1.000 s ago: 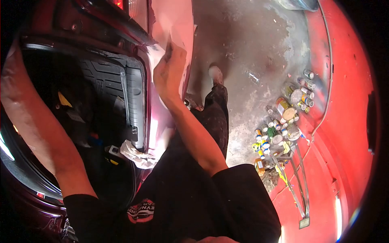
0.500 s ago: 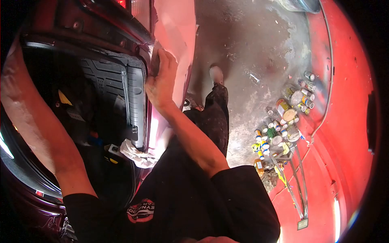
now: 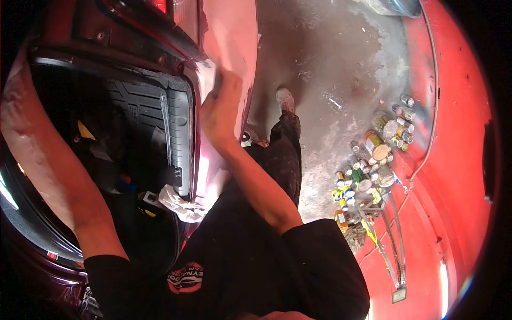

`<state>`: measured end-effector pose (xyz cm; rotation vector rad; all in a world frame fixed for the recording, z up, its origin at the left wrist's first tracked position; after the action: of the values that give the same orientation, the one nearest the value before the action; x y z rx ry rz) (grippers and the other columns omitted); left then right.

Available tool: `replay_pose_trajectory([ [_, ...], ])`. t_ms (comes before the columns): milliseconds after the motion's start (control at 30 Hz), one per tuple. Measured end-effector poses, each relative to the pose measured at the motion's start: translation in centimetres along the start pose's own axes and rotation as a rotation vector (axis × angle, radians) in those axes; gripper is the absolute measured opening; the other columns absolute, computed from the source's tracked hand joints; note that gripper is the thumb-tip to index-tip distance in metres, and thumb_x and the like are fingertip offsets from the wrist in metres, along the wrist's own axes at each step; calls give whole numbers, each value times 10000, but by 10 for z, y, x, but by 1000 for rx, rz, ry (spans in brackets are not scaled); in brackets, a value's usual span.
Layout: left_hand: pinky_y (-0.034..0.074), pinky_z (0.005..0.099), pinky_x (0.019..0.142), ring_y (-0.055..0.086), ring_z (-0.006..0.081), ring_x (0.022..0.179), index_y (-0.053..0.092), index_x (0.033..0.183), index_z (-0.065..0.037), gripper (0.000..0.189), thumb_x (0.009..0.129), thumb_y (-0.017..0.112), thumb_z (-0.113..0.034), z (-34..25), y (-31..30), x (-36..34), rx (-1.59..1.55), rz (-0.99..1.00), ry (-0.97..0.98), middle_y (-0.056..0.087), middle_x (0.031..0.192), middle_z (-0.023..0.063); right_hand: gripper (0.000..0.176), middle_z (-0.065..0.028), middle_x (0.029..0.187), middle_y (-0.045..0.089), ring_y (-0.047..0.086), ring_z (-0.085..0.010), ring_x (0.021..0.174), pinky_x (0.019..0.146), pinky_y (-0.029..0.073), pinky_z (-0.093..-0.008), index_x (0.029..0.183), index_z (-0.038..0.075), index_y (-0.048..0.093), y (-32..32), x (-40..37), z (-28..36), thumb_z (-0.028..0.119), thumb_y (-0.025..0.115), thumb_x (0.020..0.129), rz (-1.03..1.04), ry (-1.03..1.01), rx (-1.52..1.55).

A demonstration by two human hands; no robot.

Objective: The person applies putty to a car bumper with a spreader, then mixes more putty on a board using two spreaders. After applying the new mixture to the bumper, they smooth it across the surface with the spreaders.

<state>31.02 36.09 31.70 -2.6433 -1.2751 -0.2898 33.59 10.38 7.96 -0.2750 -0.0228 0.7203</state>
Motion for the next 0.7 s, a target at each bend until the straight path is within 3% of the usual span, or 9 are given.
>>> replay_pose_trajectory([
  [100, 536, 392, 880, 638, 234, 1059, 552, 1303, -34, 421, 946, 667, -224, -2, -1, 0, -2, -2, 4, 623, 1236, 122, 504, -261, 1147, 480, 469, -428, 1097, 960, 388, -462, 1262, -52, 446, 3, 16, -10, -133, 504, 767, -105, 45, 13],
  [200, 538, 392, 877, 639, 234, 1056, 553, 1301, -34, 417, 947, 665, -224, 0, -1, 1, -2, 2, 7, 624, 1233, 121, 549, -267, 1203, 463, 450, -437, 1125, 982, 367, -486, 1293, -63, 423, 20, 23, -14, -96, 525, 754, -84, 110, 18],
  [400, 542, 391, 870, 641, 234, 1050, 553, 1296, -33, 410, 950, 659, -225, 0, -3, -1, -3, 7, 5, 627, 1226, 121, 673, -285, 1317, 413, 419, -457, 1180, 1040, 331, -512, 1357, -77, 378, 33, 12, -7, -59, 546, 706, -141, 35, 19],
  [700, 548, 390, 860, 645, 235, 1041, 554, 1289, -33, 399, 954, 651, -226, -1, -3, 2, -15, 18, 12, 630, 1216, 119, 677, -257, 1279, 459, 428, -437, 1189, 1059, 341, -480, 1346, -51, 400, 36, -1, -5, -77, 497, 676, -104, -71, 14],
])
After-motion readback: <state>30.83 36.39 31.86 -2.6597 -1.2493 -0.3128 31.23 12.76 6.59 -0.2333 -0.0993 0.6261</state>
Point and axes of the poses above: each hand's wrist, its own x-axis towards the middle knuckle, its own y-axis out of the palm, z = x × y, the point moved 2 cm from there along x, towards the middle knuckle
